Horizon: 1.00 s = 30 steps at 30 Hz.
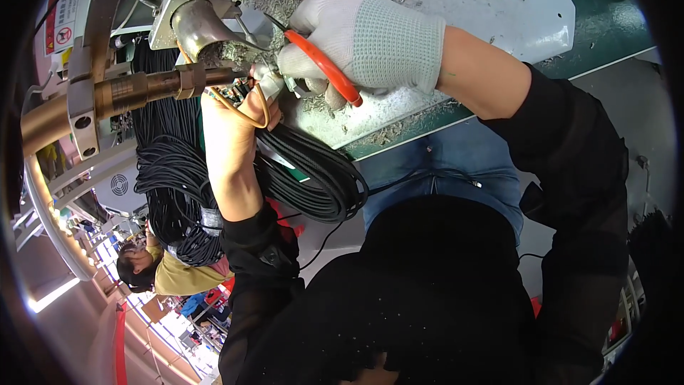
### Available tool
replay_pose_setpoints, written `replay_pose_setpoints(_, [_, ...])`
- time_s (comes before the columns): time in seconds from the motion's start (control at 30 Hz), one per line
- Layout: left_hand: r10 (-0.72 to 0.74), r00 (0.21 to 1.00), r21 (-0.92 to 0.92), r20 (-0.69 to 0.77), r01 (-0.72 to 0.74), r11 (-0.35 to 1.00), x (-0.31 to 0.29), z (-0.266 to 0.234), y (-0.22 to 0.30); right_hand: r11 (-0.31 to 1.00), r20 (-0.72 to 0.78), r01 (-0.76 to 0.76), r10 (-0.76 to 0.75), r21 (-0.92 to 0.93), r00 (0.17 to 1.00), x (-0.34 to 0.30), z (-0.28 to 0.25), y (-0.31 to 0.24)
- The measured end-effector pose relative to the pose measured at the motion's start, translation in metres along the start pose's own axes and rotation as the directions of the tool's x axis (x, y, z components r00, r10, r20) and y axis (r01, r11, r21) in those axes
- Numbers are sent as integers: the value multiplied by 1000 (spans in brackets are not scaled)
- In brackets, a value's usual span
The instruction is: The person trims the ends of wires using shears, places them into a machine for processing, and then trims them again before setting the cables aside.
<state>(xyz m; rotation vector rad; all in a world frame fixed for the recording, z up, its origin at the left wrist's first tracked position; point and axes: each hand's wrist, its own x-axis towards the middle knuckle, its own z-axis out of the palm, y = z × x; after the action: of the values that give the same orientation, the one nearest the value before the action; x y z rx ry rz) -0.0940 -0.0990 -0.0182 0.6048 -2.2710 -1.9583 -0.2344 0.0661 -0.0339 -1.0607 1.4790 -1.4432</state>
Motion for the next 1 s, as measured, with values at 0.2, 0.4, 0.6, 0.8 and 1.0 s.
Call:
replay_pose_setpoints(0.2, [39, 984, 58, -172, -29, 998, -5, 5, -3, 979, -30, -160, 165, 122, 986, -1, 3, -8])
replay_pose_setpoints(0.4, [-13, 984, 160, -178, 41, 986, -8, 5, 0, 999, 9, -31, 31, 18, 999, 0, -3, 1])
replay_pose_setpoints(0.6, [-106, 973, 284, -207, 163, 945, -16, 2, 6, 967, 67, 193, -184, -168, 981, -2, -5, 8])
replay_pose_setpoints(0.8, [-109, 967, 269, -230, 170, 948, -14, 10, 9, 661, 97, 547, -588, -514, 803, 8, -4, 27])
replay_pose_setpoints(1.0, [-42, 999, -167, 11, 43, 985, -8, 8, -2, 984, -53, 43, -53, -172, 997, -1, -2, 4])
